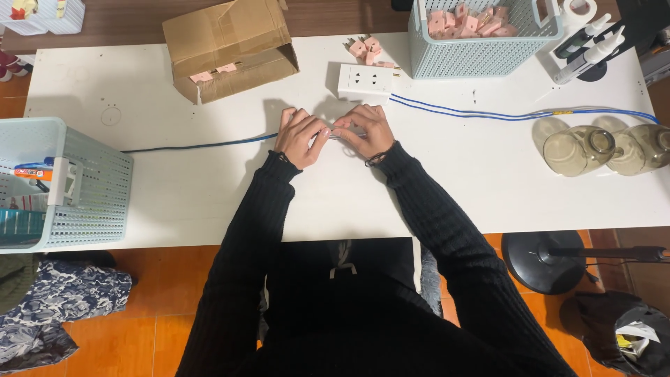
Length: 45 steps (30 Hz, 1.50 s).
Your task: The person assembles pink electrical plugs on a white table. They use a screwdriver to tighten screws on the plug components, insert metal prongs, and place the finished plugs into a cardboard box. The person also handles a white power strip and a blue cable during the process.
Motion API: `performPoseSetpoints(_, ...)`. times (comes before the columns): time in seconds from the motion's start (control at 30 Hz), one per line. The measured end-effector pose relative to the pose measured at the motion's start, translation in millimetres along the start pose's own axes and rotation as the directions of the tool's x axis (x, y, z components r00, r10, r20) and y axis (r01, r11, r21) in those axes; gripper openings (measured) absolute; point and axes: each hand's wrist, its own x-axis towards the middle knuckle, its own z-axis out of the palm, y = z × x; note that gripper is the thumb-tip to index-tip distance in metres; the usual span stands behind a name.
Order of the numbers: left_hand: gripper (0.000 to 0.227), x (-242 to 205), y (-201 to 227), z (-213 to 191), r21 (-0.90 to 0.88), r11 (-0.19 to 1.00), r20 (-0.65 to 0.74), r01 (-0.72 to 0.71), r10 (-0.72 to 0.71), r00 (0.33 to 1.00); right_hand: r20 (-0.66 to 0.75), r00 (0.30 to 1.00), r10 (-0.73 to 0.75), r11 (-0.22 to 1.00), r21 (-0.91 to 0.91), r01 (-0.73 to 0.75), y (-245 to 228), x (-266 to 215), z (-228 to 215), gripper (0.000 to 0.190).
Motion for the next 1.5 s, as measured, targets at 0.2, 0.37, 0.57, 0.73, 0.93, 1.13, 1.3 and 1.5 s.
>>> performPoseSetpoints(0.2, 0.034, -1.8, 1.4, -1.3, -0.004, 1.000, -0.008, -0.007, 0.006, 1.000, 0.001, 1.000, 0.021, 0.999, 0.031, -0.021, 1.9, -4.7, 0.4, 0.017)
performPoseSetpoints(0.37, 0.036, -1.9, 0.0, -0.7, -0.019, 1.000, 0.002, 0.003, -0.003, 1.000, -0.011, 1.000, 0.016, 0.998, 0.055, -0.015, 5.5, -4.5, 1.0, 0.014)
performPoseSetpoints(0.57, 0.038, -1.1, 1.6, -3.2, -0.033, 0.999, 0.016, 0.020, -0.019, 1.000, -0.027, 1.000, 0.012, 0.998, 0.070, -0.010, 9.0, -5.0, 3.6, 0.014)
performPoseSetpoints(0.73, 0.039, 1.0, 6.1, -7.2, -0.042, 0.999, -0.018, 0.018, -0.019, 1.000, -0.030, 0.999, 0.018, 0.998, 0.057, -0.016, 11.0, -6.6, 4.8, 0.015)
performPoseSetpoints(0.93, 0.042, -0.3, 1.4, -6.0, -0.015, 0.999, -0.069, 0.041, -0.042, 0.997, 0.024, 1.000, 0.011, 1.000, 0.029, -0.011, -3.3, -7.7, 9.2, 0.026)
performPoseSetpoints(1.13, 0.041, -1.2, -0.9, -3.9, -0.013, 0.999, -0.082, 0.030, -0.031, 0.996, 0.038, 0.998, 0.051, 0.996, 0.070, -0.053, -7.6, -8.0, 9.9, 0.020)
performPoseSetpoints(1.3, 0.038, -0.1, 2.0, -6.2, -0.023, 0.999, -0.080, 0.045, -0.047, 0.996, 0.044, 0.992, 0.117, 0.985, 0.122, -0.122, 12.7, -11.6, 18.1, 0.016)
performPoseSetpoints(1.5, 0.037, -0.7, 0.1, -4.0, -0.018, 0.999, -0.102, 0.040, -0.042, 0.994, 0.075, 0.981, 0.178, 0.973, 0.138, -0.187, 7.1, -11.3, 17.0, 0.015)
